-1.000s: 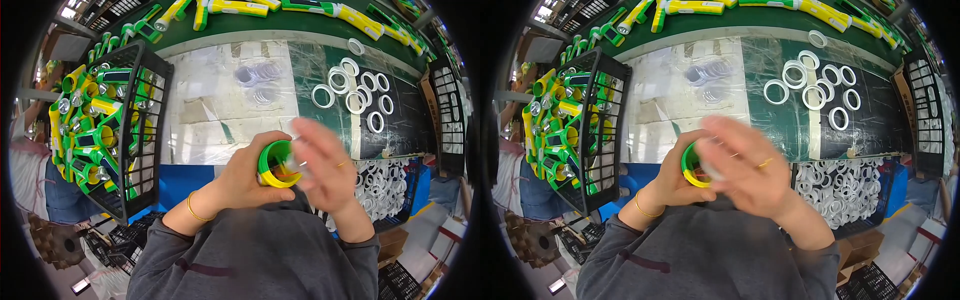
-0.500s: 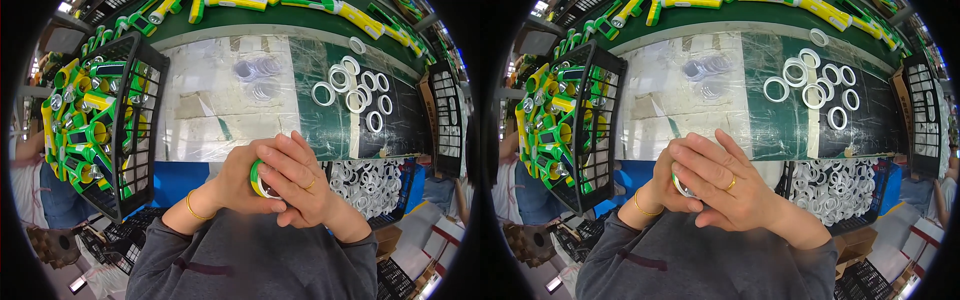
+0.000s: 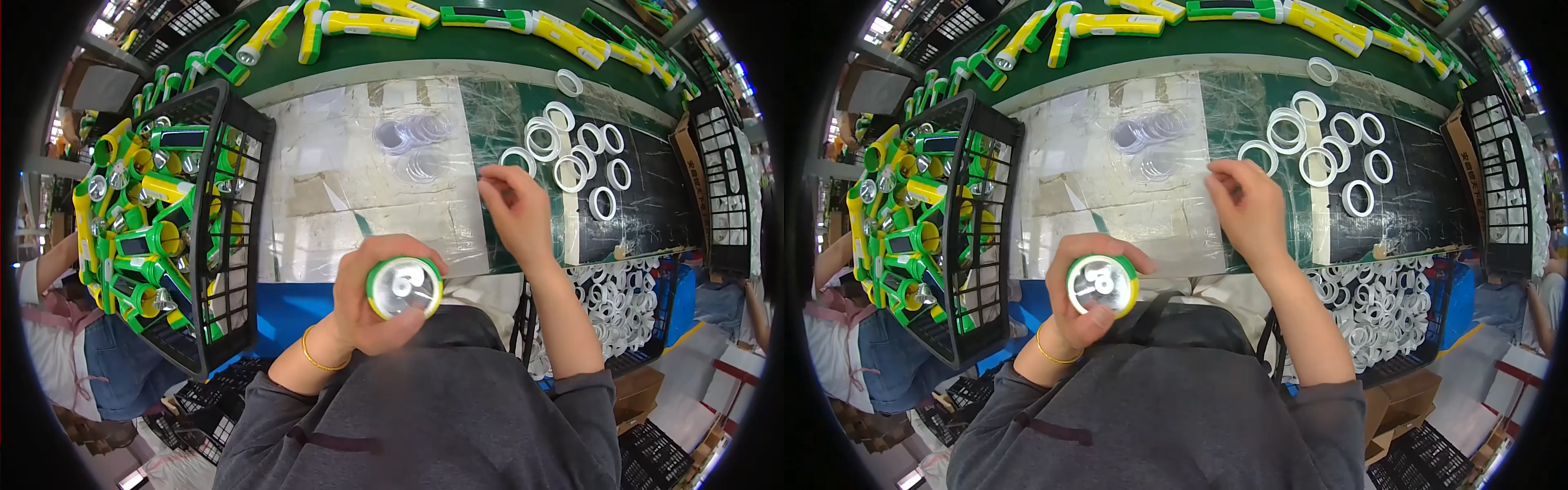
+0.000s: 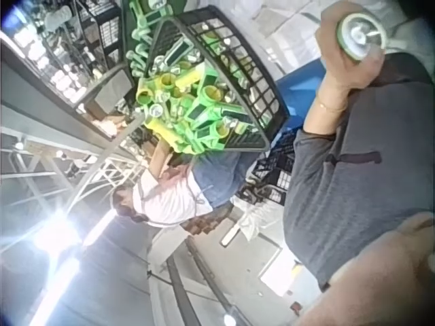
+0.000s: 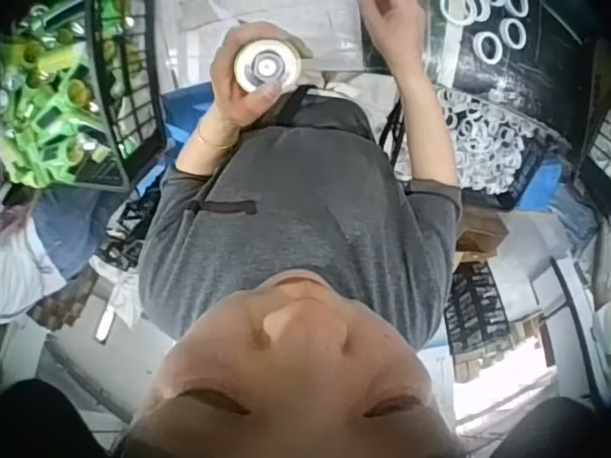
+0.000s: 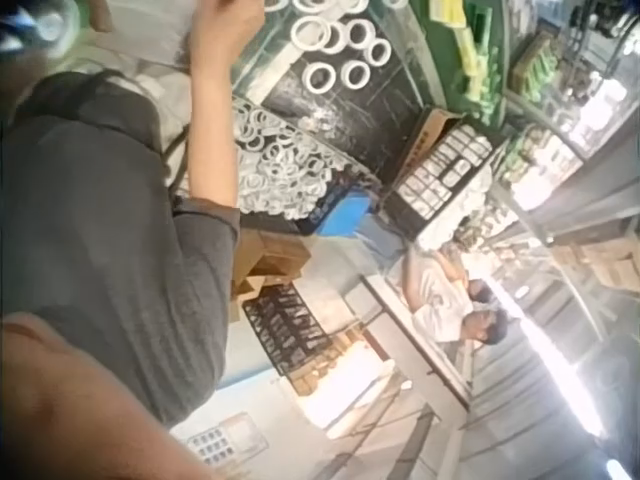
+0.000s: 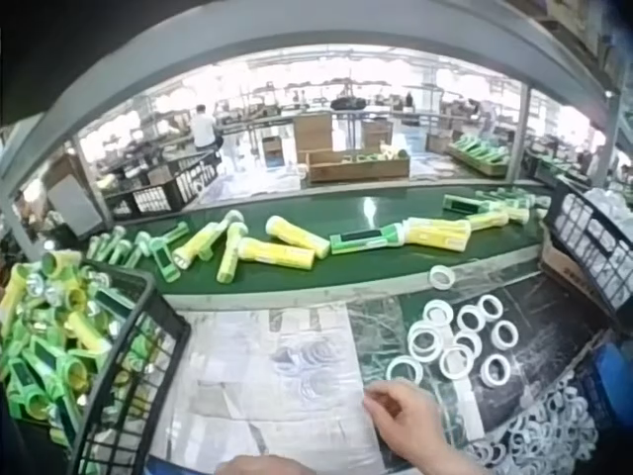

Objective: Assembling solar-powered flashlight components by inserting lenses and screwing on front caps.

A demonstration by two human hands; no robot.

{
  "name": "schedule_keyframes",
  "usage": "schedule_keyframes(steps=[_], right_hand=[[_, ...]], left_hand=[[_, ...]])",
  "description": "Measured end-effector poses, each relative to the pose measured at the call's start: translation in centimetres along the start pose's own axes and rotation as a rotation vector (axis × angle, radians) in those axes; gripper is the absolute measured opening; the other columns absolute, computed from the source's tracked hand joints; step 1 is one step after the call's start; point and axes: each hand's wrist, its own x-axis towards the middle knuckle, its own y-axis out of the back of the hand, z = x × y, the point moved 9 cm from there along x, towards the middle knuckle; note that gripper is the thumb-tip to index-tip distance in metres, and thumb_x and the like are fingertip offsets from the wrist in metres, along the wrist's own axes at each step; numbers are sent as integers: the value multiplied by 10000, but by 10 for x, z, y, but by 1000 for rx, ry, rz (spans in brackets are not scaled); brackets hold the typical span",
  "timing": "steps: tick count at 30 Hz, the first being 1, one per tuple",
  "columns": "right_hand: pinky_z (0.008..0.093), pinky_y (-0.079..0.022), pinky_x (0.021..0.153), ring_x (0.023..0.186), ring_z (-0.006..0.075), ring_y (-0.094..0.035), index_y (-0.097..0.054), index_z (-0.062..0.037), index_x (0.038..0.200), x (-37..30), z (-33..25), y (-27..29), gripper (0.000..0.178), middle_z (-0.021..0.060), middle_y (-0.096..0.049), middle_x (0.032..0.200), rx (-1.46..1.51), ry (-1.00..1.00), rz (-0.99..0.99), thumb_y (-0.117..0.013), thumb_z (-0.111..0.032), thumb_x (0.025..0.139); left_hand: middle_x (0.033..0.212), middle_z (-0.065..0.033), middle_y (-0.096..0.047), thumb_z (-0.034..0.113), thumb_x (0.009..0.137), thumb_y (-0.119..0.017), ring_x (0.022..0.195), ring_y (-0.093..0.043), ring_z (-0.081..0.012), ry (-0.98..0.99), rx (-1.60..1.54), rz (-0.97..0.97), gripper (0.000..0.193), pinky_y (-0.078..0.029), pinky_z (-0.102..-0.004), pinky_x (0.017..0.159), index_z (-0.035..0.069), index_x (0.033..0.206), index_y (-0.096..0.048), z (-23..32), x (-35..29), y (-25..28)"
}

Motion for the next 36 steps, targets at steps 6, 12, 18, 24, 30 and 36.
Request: schedule_keyframes(steps=[6, 12, 18, 24, 30, 36], right_hand=[[263, -482, 610, 672, 157, -587, -632, -54, 1084, 29, -31, -54, 354, 84, -592, 940, -229, 217, -33, -734, -92, 747], [248, -475, 598, 643, 135, -573, -629, -32, 1028, 41, -22, -56, 338, 62, -596, 884, -443, 299, 0, -760, -119, 728], [166, -359, 413, 463, 39, -446, -607, -9, 982, 19, -30, -28, 171, -8, -547, 709, 604, -294, -111, -661, -49, 824], [179, -342, 411, 465, 35, -450, -591, 39, 1088, -24, -102, -5, 316, 41, -554, 698, 714, -102, -466, -642, 24, 777], [294, -457, 500, 602, 217, -611, -603, -46, 1133, -51, -147, -31, 439, 100, -597, 782, 74, 417, -718, -705, -10, 708], [346, -480, 510, 634, 247, -616, -596, -125, 1144, -56, -160, -30, 452, 65, -586, 829, -299, 527, -658, -706, -44, 714]], left_hand=[[898, -209, -616, 362, 775, -610, 772, -603, -203, 94, -46, 121, 527, -498, -307, 716, 13, 1124, -427, -3, 0, 21], [1019, -155, -601, 82, 744, -598, 867, -596, -179, 4, -245, 41, 459, -482, -308, 793, -30, 1162, -443, -4, -1, 25], [1071, -266, -552, 355, 826, -680, 853, -634, -276, -297, 103, 27, 607, -511, -341, 718, 30, 1238, -373, 6, 3, 16], [1078, -205, -598, 420, 767, -746, 945, -605, -294, -213, -24, 46, 666, -482, -360, 809, -10, 1210, -495, -2, 5, 16], [1033, -166, -613, 486, 799, -685, 931, -610, -261, -123, -27, 35, 711, -482, -350, 803, -23, 1255, -487, -6, 9, 13], [1083, -210, -573, 604, 802, -622, 901, -609, -226, -225, 166, -69, 824, -500, -312, 741, -8, 1310, -406, 0, 8, 8]])
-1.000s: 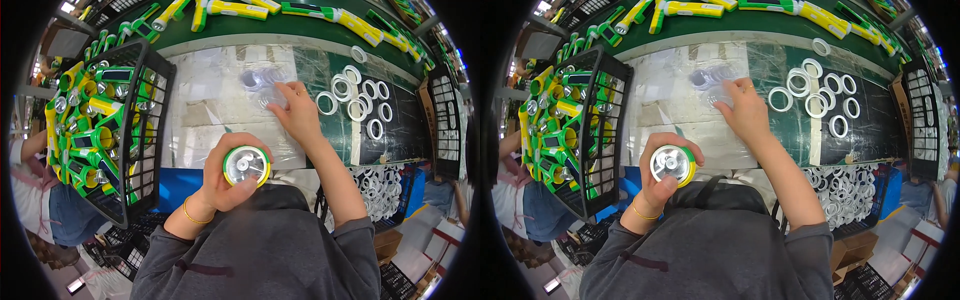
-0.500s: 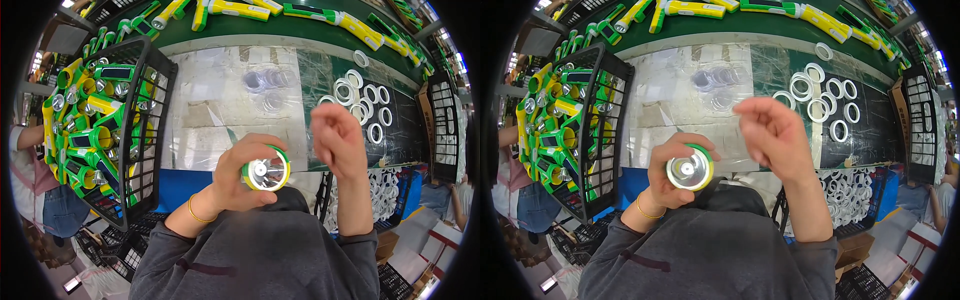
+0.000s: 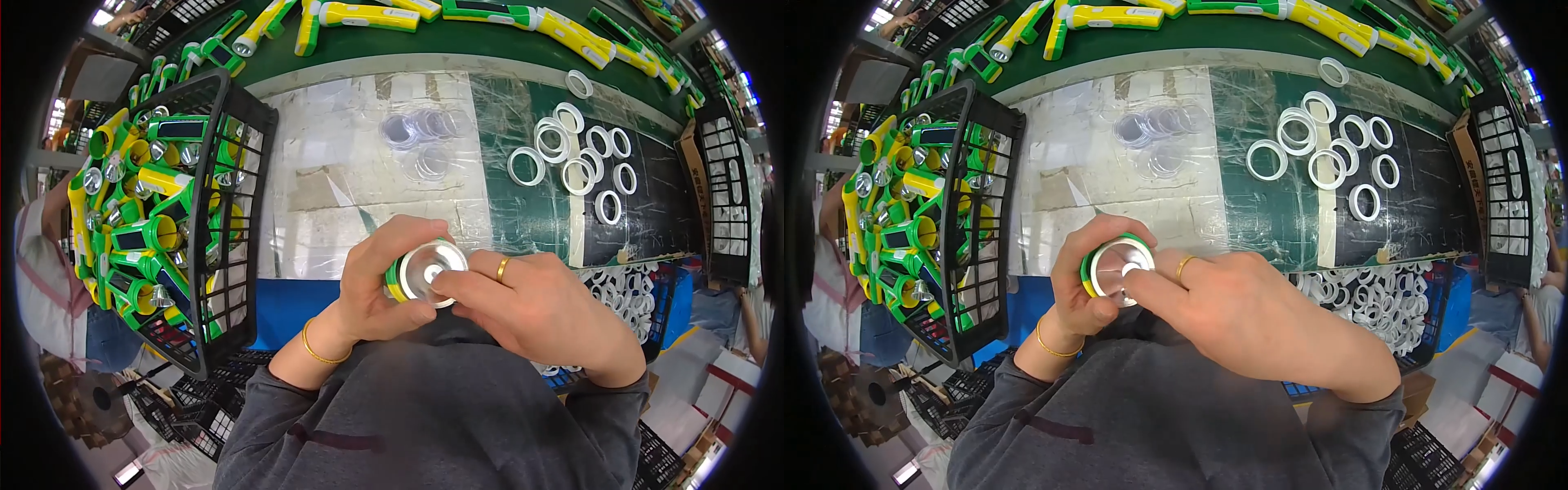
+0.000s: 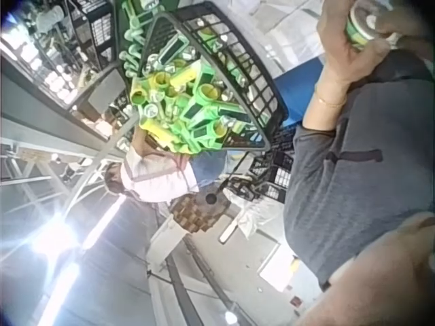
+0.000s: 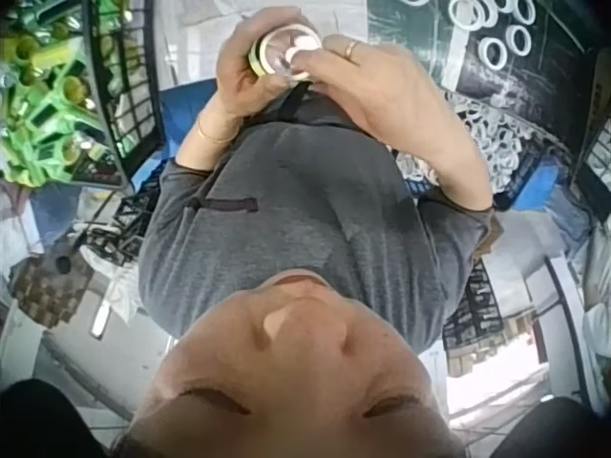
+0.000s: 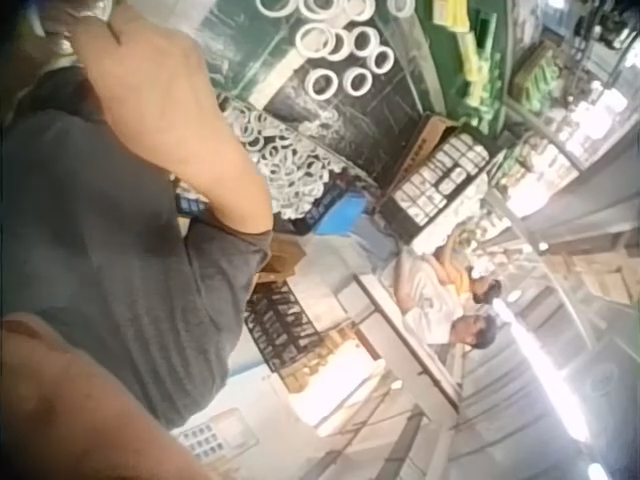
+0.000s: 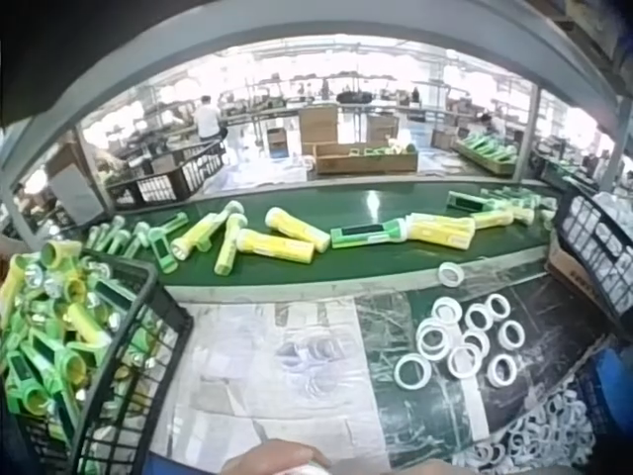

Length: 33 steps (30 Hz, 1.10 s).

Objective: Assembling solar-powered flashlight components by inserting lenses and screwing on front caps.

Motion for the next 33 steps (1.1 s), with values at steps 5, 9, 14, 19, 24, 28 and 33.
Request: schedule_keyframes(steps=[5, 9, 14, 19, 24, 28, 33], right_hand=[[333, -459, 481, 582, 219, -576, -607, -128, 1131, 1, 1, -3, 432, 50, -517, 748, -59, -10, -55, -671, -22, 717], [323, -453, 474, 576, 210, -569, -611, -130, 1126, 2, -1, -4, 436, 49, -510, 748, -110, -6, -31, -653, -13, 708], [326, -449, 469, 562, 208, -564, -613, -136, 1122, 4, -4, -3, 439, 48, -505, 751, -85, 21, -23, -642, -9, 703], [325, -453, 470, 561, 208, -566, -614, -141, 1130, 2, -2, -5, 443, 46, -520, 764, -55, 41, -11, -645, -14, 707], [322, -461, 474, 571, 208, -574, -612, -143, 1138, 1, 0, -7, 438, 46, -542, 781, -29, 50, -20, -644, -13, 721], [320, -475, 485, 584, 216, -582, -617, -144, 1131, 1, 1, -9, 421, 50, -556, 791, -71, 18, -19, -649, -10, 733], [305, -466, 469, 557, 172, -589, -629, -122, 1112, -2, 4, -1, 405, 42, -567, 791, -13, 22, -6, -659, 18, 733]], left_hand=[[1075, -190, -577, 560, 781, -679, 896, -603, -217, 36, -90, -10, 807, -490, -308, 745, -18, 1281, -417, -5, 0, -2], [1070, -186, -577, 526, 770, -712, 908, -600, -220, 22, -84, -3, 786, -489, -311, 753, -20, 1258, -427, -4, -1, -4], [1014, -124, -609, 364, 734, -776, 860, -611, -226, 75, -145, 102, 671, -486, -314, 745, -14, 1213, -495, -6, -4, 1], [1014, -128, -609, 358, 724, -789, 867, -612, -228, 111, -187, 102, 677, -486, -318, 751, -9, 1212, -496, -6, -3, 1], [1021, -132, -608, 357, 715, -800, 874, -614, -230, 78, -205, 91, 677, -488, -320, 751, -5, 1203, -501, -7, -3, 1], [1024, -133, -607, 319, 715, -795, 873, -614, -230, 67, -184, 76, 643, -489, -319, 747, -2, 1193, -508, -5, -2, 0], [1022, -142, -607, 271, 722, -775, 868, -613, -229, 103, -185, 86, 593, -488, -316, 748, -6, 1176, -514, -4, -5, 2]])
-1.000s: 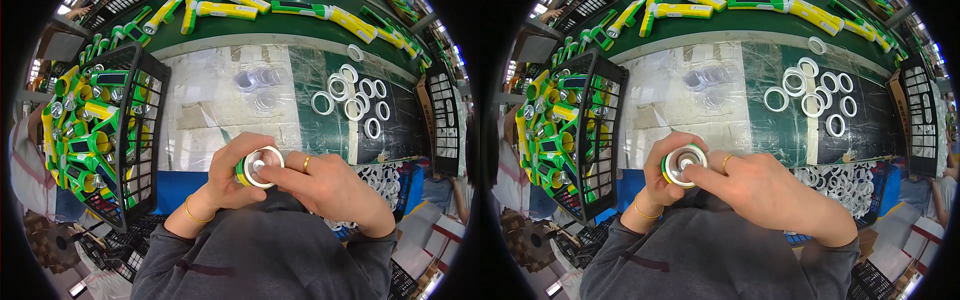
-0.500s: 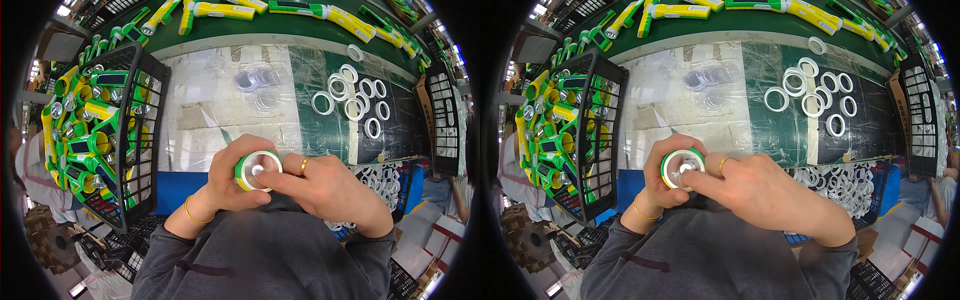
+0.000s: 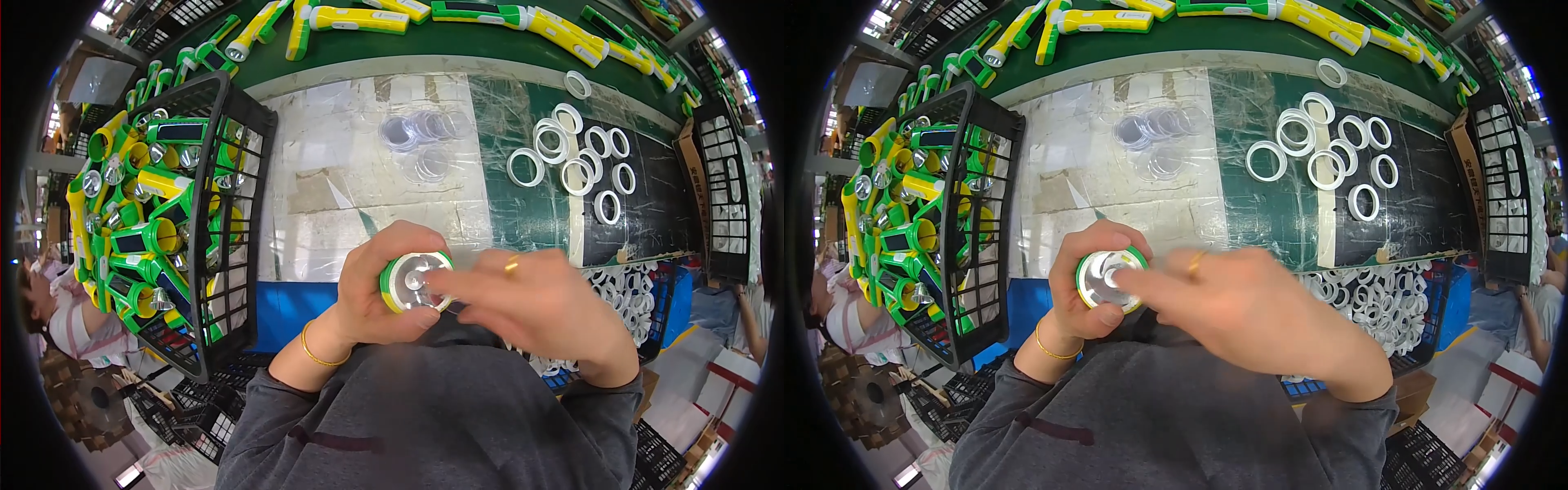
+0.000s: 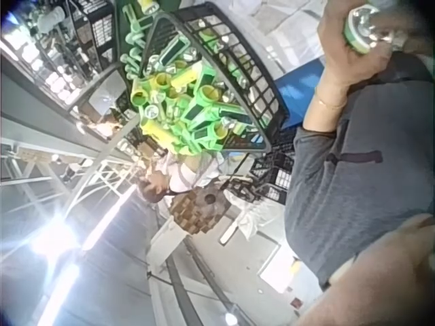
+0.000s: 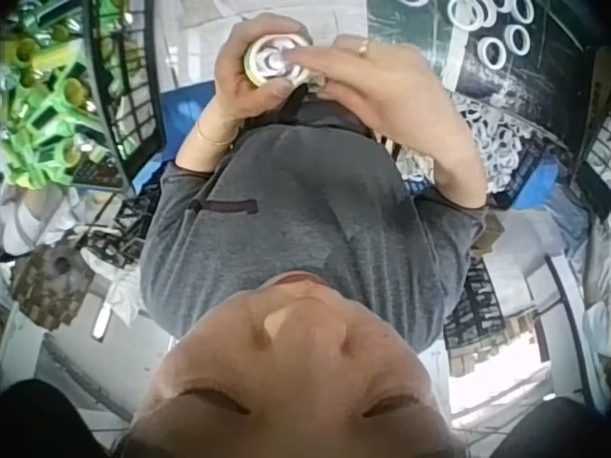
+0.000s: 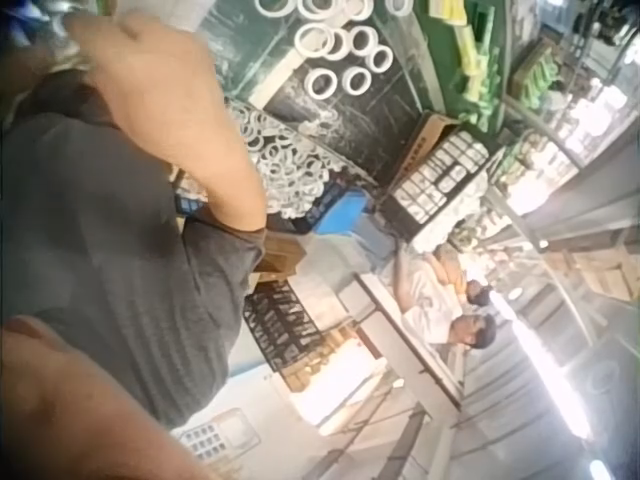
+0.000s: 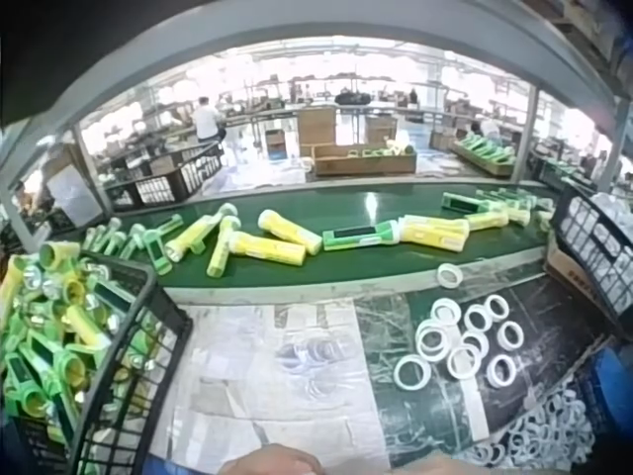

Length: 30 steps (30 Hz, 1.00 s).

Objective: Assembling solar-powered flashlight components by inserting lenses and screwing on front caps.

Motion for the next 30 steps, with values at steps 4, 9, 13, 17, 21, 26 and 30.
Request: schedule_keyframes(steps=[4, 9, 13, 17, 21, 26, 30], right_hand=[[249, -424, 434, 522, 77, -546, -620, -27, 1072, -7, 31, 21, 347, 44, -561, 836, 641, -248, 288, -648, 90, 746], [171, -412, 570, 676, 26, -527, -621, 11, 1009, 0, 41, -15, 242, 34, -499, 905, 853, -282, 497, -644, 104, 787], [167, -398, 625, 695, 21, -475, -562, -14, 1047, 0, 41, -27, 269, 0, -478, 858, 905, -359, 418, -665, 59, 810], [174, -390, 616, 679, 18, -452, -504, -22, 1084, -2, 44, -35, 310, -14, -483, 816, 1041, -438, 466, -665, 35, 826], [189, -415, 617, 696, 31, -491, -494, -19, 1095, 1, 42, -30, 307, -4, -513, 802, 981, -361, 502, -660, 12, 838], [215, -435, 589, 687, 87, -540, -588, -51, 1130, -11, 87, 5, 369, 35, -558, 890, 392, -407, 511, -708, -55, 782], [355, -504, 654, 691, 240, -597, -529, -102, 1261, -44, 159, 27, 572, 103, -549, 1178, -468, -539, 384, -742, -109, 730]], left_hand=[[1018, -151, -606, 283, 728, -771, 868, -614, -226, -33, 16, 11, 582, -489, -316, 746, -14, 1156, -510, -1, 1, 3], [1033, -147, -601, 355, 717, -800, 869, -620, -228, -50, 67, 71, 686, -500, -317, 728, -9, 1190, -460, -3, -7, -3], [1046, -138, -595, 406, 685, -823, 867, -622, -228, -14, 81, 73, 763, -507, -320, 716, 6, 1208, -439, -4, -9, -3], [1031, -129, -598, 396, 681, -827, 854, -618, -225, -21, 63, 44, 726, -503, -319, 710, 18, 1186, -468, -6, -6, -5], [1017, -135, -597, 334, 693, -820, 841, -613, -223, -78, 91, 2, 664, -499, -319, 702, 19, 1170, -482, 0, 1, -5], [970, -166, -580, 250, 754, -704, 803, -598, -213, -62, 15, 36, 549, -494, -315, 679, 17, 1175, -440, 2, 1, 1], [935, -198, -575, 371, 815, -674, 740, -605, -217, -29, -31, 55, 558, -501, -306, 618, 30, 1169, -411, -3, 3, 3]])
